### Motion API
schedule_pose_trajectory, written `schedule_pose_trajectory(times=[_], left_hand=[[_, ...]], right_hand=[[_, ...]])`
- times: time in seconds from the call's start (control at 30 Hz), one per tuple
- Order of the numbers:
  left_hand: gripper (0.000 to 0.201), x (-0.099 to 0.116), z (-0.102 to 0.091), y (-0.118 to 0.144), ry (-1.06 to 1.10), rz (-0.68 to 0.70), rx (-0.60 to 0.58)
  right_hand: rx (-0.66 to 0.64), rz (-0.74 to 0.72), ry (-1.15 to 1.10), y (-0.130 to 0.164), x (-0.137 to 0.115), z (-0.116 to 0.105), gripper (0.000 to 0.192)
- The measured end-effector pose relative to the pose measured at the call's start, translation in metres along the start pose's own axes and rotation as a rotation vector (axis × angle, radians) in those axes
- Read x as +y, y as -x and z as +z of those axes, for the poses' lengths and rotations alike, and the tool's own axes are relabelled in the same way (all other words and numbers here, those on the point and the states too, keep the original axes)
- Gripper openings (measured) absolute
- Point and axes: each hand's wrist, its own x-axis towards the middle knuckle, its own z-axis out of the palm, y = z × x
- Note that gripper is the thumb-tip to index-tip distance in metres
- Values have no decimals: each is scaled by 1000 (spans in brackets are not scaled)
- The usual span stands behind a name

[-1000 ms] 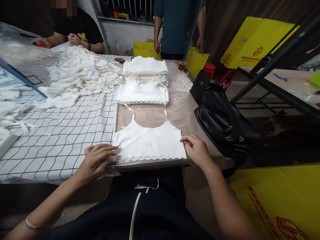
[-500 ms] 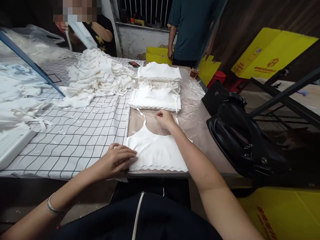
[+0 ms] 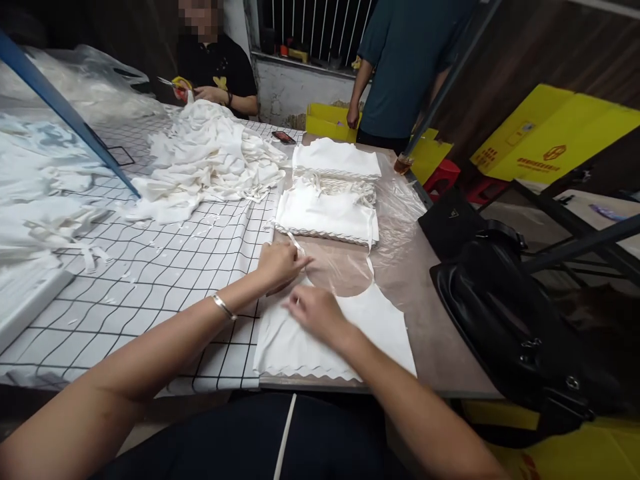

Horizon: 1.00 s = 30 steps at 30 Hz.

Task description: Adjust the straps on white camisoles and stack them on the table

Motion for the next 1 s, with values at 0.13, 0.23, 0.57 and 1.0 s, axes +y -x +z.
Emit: schedule_pose_trajectory(times=[0.13,0.23,0.57,1.0], left_hand=[[8,9,18,-17,397,-176,-74],[4,6,13,-24,593,-250,-132],[10,-1,-27,-37,1640,-394,-401],[63,6,-107,-94,1500,-314,13]], right_hand=[[50,-211,325,36,-11,30,21],[81,-237,373,35,-9,35,20],[137,-247,382,34,-8,36,18],[35,-146,294,34,-11,35,16]])
